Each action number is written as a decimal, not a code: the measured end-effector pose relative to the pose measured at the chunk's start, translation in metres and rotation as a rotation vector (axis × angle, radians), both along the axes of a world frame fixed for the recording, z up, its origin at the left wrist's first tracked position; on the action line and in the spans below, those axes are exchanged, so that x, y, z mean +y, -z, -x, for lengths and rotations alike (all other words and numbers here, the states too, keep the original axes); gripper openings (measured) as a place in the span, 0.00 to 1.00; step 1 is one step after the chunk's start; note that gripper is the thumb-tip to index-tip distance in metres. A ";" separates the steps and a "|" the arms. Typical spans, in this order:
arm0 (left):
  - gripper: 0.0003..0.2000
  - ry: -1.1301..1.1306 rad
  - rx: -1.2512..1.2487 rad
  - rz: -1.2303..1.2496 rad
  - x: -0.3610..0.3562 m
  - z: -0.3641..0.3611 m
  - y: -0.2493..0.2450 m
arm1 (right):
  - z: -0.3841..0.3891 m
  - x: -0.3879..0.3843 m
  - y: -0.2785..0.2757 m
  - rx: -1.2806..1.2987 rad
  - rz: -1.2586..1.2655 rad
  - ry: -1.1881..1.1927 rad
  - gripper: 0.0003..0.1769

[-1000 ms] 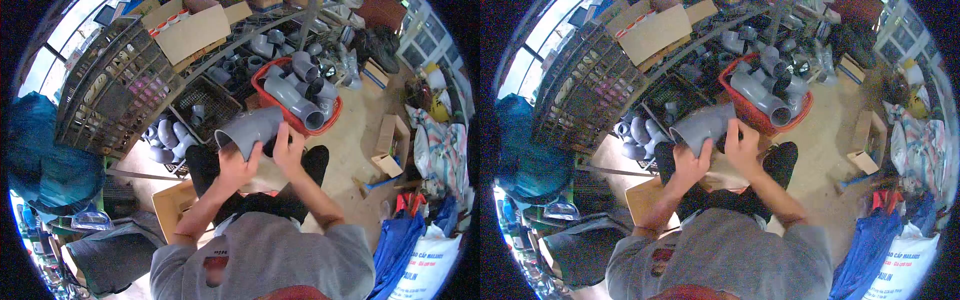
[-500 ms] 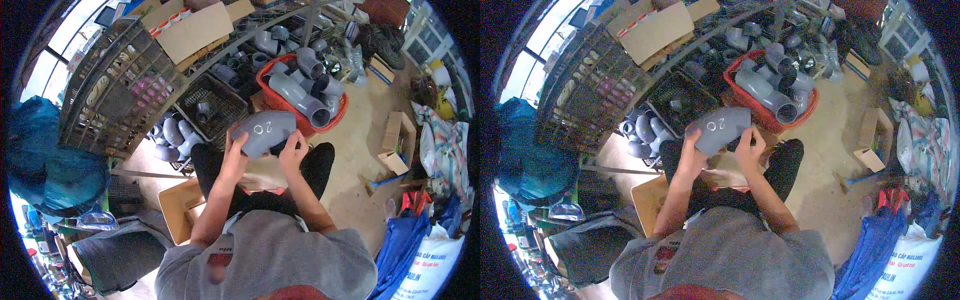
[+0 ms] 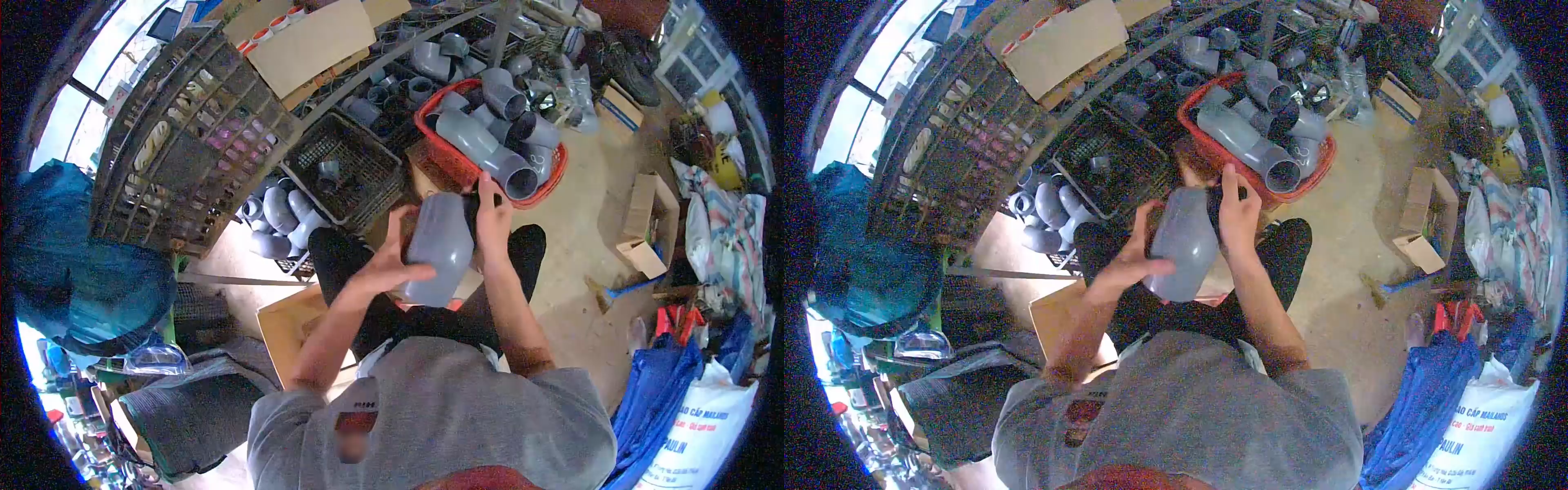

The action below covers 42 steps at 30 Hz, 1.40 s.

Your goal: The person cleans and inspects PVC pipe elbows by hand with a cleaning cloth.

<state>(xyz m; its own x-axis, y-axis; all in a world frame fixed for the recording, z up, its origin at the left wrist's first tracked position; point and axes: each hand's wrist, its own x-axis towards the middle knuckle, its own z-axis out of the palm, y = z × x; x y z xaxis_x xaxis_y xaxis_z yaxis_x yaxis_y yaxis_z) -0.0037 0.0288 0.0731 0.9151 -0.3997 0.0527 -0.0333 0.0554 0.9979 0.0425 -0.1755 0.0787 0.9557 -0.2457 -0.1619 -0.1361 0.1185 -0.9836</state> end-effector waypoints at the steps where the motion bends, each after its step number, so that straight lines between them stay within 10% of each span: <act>1: 0.54 -0.046 0.140 0.264 -0.006 0.000 0.007 | 0.002 0.005 0.003 -0.007 -0.004 0.003 0.28; 7: 0.42 -0.167 0.305 0.696 -0.015 -0.006 0.023 | 0.070 0.040 0.010 -0.757 0.515 -0.289 0.33; 12: 0.48 -0.155 0.092 0.403 -0.013 0.010 0.027 | 0.048 0.020 -0.012 -0.870 0.745 -0.479 0.28; 17: 0.61 -0.271 -0.251 0.207 -0.008 0.006 -0.001 | 0.052 0.039 -0.016 -0.510 0.084 -0.282 0.28; 21: 0.58 -0.439 0.074 0.622 -0.007 -0.004 0.004 | 0.081 0.045 -0.024 -0.705 0.725 -0.432 0.30; 24: 0.61 -0.276 -0.109 0.230 -0.014 0.021 0.009 | 0.054 0.030 -0.013 -0.611 0.588 -0.404 0.30; 27: 0.66 -0.181 -0.319 -0.047 -0.014 0.031 0.010 | 0.039 0.016 0.014 0.175 -0.568 -0.275 0.31; 29: 0.66 -0.242 -0.342 0.024 -0.007 0.021 0.036 | 0.049 0.028 0.036 0.077 -0.604 -0.258 0.31; 31: 0.66 -0.299 -0.361 0.099 -0.007 0.006 0.045 | 0.052 0.026 0.061 -0.190 0.363 -0.266 0.30; 33: 0.62 -0.399 -0.132 0.372 -0.011 -0.012 0.044 | 0.063 0.031 0.070 -0.042 0.000 -0.209 0.26; 36: 0.56 -0.340 0.088 0.266 0.008 -0.029 0.071 | 0.065 0.030 0.085 -0.290 0.477 -0.222 0.30; 42: 0.47 -0.388 0.471 0.114 -0.004 -0.032 0.142 | 0.026 0.034 0.138 -0.285 0.470 -0.119 0.24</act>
